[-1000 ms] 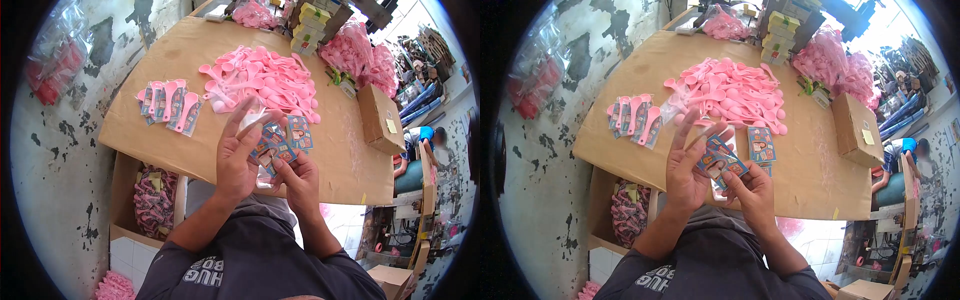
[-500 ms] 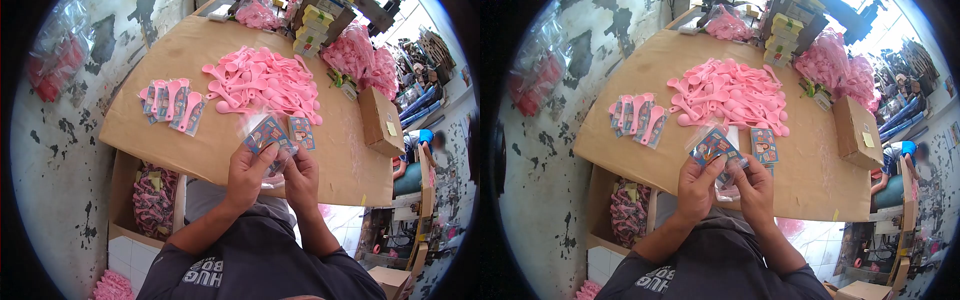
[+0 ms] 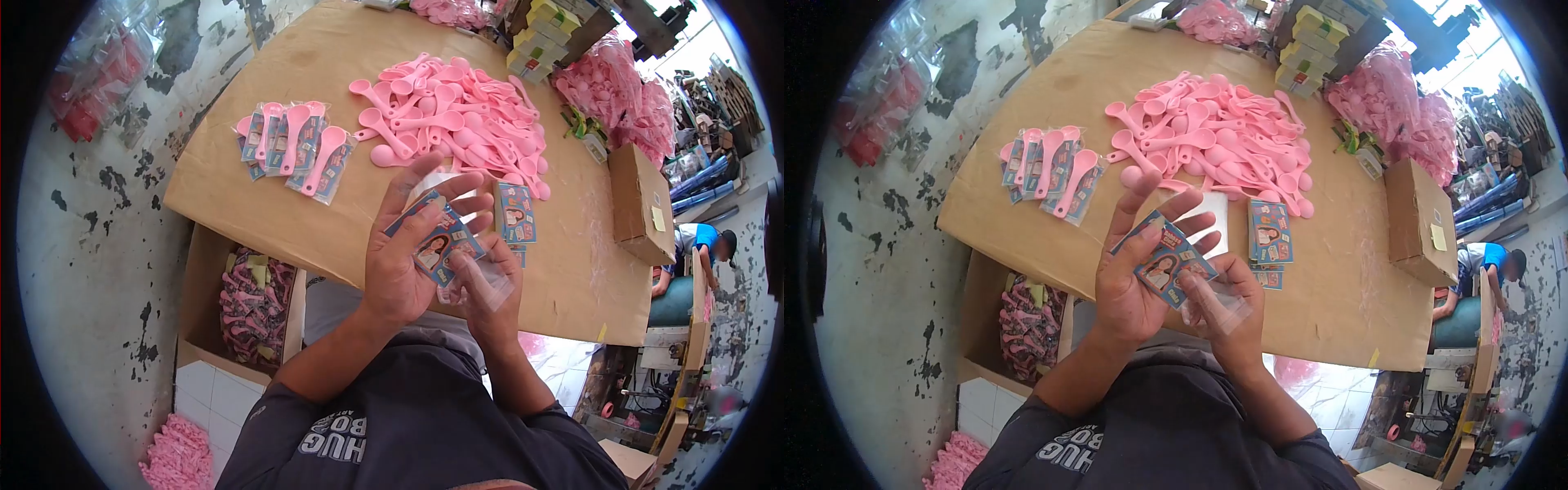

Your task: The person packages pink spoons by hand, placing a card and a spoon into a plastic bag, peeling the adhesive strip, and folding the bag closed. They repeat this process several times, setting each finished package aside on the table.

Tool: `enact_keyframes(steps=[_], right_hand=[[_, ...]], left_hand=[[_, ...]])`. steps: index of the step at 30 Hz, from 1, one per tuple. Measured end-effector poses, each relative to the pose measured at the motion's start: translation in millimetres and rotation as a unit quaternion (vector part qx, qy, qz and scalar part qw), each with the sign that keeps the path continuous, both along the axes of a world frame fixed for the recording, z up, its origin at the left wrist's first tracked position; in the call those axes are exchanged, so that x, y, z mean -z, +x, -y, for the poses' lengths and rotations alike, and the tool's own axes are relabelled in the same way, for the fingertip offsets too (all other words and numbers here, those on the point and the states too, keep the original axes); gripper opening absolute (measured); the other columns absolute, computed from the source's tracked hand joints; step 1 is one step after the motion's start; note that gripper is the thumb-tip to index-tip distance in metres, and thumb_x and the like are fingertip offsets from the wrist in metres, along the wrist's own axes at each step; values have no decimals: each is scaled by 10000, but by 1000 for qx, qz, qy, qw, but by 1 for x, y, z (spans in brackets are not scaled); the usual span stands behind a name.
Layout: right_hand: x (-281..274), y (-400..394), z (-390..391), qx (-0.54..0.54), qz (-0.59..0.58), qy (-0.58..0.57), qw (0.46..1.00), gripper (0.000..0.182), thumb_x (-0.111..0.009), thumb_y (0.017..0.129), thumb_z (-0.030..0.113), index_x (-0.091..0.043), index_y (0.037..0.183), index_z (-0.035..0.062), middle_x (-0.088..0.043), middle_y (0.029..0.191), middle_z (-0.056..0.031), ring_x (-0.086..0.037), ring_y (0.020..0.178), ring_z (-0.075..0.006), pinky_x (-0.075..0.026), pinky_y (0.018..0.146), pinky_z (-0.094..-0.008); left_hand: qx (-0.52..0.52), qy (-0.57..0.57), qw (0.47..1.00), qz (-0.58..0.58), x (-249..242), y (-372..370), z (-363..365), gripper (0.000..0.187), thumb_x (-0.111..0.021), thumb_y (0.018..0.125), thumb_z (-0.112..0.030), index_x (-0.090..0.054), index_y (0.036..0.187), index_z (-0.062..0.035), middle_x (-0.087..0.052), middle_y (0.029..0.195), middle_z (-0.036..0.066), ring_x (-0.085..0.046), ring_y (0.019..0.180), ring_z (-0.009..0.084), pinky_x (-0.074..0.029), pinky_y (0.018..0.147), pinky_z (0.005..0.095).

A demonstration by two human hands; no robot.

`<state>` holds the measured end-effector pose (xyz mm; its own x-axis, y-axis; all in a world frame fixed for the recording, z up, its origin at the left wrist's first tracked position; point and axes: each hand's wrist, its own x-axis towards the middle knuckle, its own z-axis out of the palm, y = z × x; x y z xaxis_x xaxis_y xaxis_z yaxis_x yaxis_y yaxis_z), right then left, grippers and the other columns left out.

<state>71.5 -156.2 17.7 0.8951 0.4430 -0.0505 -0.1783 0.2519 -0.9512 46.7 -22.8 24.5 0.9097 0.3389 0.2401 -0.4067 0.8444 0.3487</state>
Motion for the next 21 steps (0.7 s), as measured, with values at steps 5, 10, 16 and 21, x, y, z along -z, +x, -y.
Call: enact_keyframes(steps=[5, 10, 16, 21], right_hand=[[-3, 2, -6, 6, 26, -39, 999, 194, -752, 937, 130, -592, 1003, 42, -675, 891, -24, -594, 727, -47, -441, 610, -202], [-7, 4, -8, 5, 34, -35, 999, 249, -763, 929, 122, -577, 1071, 36, -644, 937, -13, -566, 783, -40, -448, 671, -191], [18, -3, -9, 135, 237, -69, 960, 465, -812, 876, 76, -500, 1216, 16, -543, 884, -12, -552, 768, -63, -461, 646, -208], [-8, 8, -2, 142, 476, -270, 825, 372, -817, 793, 15, -605, 1098, 32, -581, 887, -77, -604, 732, -173, -486, 592, -291]], left_hand=[[24, -1, 999, -28, 1, -1, 3, 494, -521, 1026, -109, -373, 1493, -46, -579, 1331, 212, -638, 1178, 297, -555, 1016, 444], [53, -5, 997, -57, 3, 6, 9, 440, -516, 1042, -97, -420, 1463, -12, -618, 1265, 174, -661, 1126, 255, -566, 986, 399], [115, -18, 989, -90, 11, 8, 2, 425, -552, 1049, -127, -456, 1447, -13, -641, 1131, 104, -681, 978, 189, -589, 846, 357], [90, -36, 982, -162, 10, 22, -13, 411, -580, 1042, -154, -479, 1423, -36, -638, 1073, 69, -665, 921, 159, -583, 818, 344]])
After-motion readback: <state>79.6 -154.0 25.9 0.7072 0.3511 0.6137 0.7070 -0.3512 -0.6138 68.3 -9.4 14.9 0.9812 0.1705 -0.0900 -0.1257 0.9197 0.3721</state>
